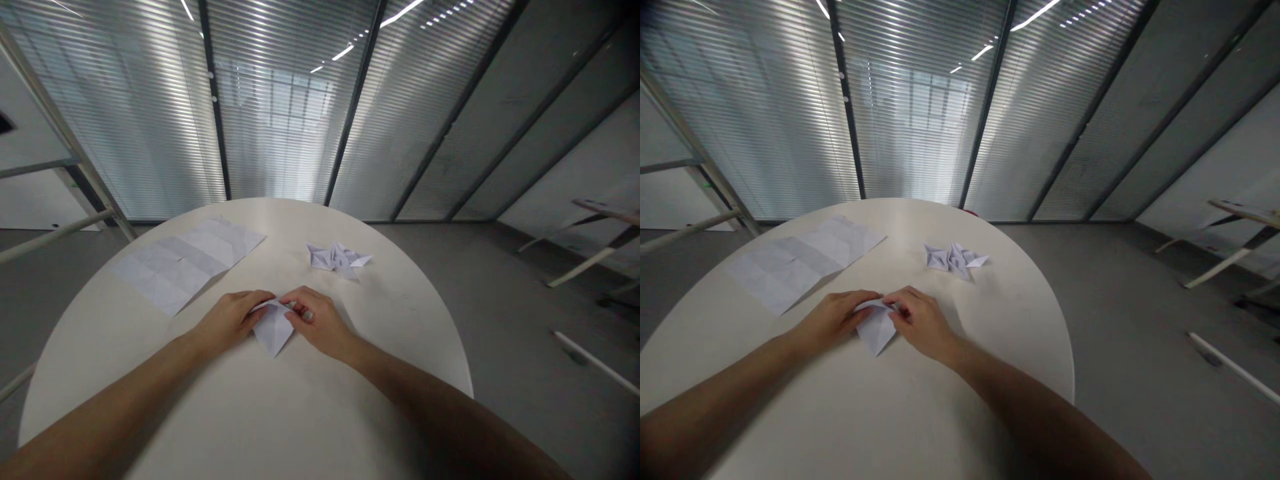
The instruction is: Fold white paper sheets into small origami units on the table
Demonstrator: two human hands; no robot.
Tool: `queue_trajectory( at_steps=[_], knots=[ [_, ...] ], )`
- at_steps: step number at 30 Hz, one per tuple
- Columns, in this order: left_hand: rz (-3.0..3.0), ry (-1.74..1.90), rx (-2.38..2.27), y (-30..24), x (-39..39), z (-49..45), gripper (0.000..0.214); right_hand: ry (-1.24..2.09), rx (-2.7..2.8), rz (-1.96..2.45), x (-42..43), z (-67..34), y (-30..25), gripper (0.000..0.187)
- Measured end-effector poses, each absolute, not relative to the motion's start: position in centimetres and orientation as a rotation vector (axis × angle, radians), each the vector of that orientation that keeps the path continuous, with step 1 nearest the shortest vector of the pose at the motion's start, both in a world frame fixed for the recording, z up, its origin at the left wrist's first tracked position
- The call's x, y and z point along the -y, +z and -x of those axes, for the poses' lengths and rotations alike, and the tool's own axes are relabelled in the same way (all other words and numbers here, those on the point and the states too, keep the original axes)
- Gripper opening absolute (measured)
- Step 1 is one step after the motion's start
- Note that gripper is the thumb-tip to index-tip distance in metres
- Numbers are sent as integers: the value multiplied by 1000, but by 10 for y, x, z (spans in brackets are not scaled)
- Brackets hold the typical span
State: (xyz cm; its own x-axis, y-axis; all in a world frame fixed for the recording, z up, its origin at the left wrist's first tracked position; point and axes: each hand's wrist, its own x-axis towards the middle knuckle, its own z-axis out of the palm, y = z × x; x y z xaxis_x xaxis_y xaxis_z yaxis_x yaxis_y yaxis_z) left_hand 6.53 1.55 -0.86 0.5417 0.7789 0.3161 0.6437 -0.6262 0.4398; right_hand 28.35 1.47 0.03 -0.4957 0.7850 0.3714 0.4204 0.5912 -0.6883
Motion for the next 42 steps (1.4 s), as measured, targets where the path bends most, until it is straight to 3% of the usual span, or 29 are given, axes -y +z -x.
queue_trajectory(
  at_steps=[4,10,20,24,33,38,42],
  knots=[
    [-2714,680,-965,-17,-24,-53,32,578,2412,775,-28,-299,-2,20],
    [-2879,469,-801,-9,-24,-48,55,314,2702,684,-34,-311,3,21],
    [-2812,579,-741,-1,-25,-44,20,150,2848,703,-27,-310,14,22],
    [-2627,600,-900,3,-20,-47,24,230,2707,844,-29,-305,8,25],
    [-2734,548,-1232,-2,-20,-60,32,279,2341,1279,-24,-285,-2,13],
    [-2806,526,-1311,-7,-19,-64,17,262,2288,1355,-21,-283,-4,27],
    [-2880,519,-1210,-11,-18,-64,26,321,2356,1315,-16,-283,1,30]
  ],
)
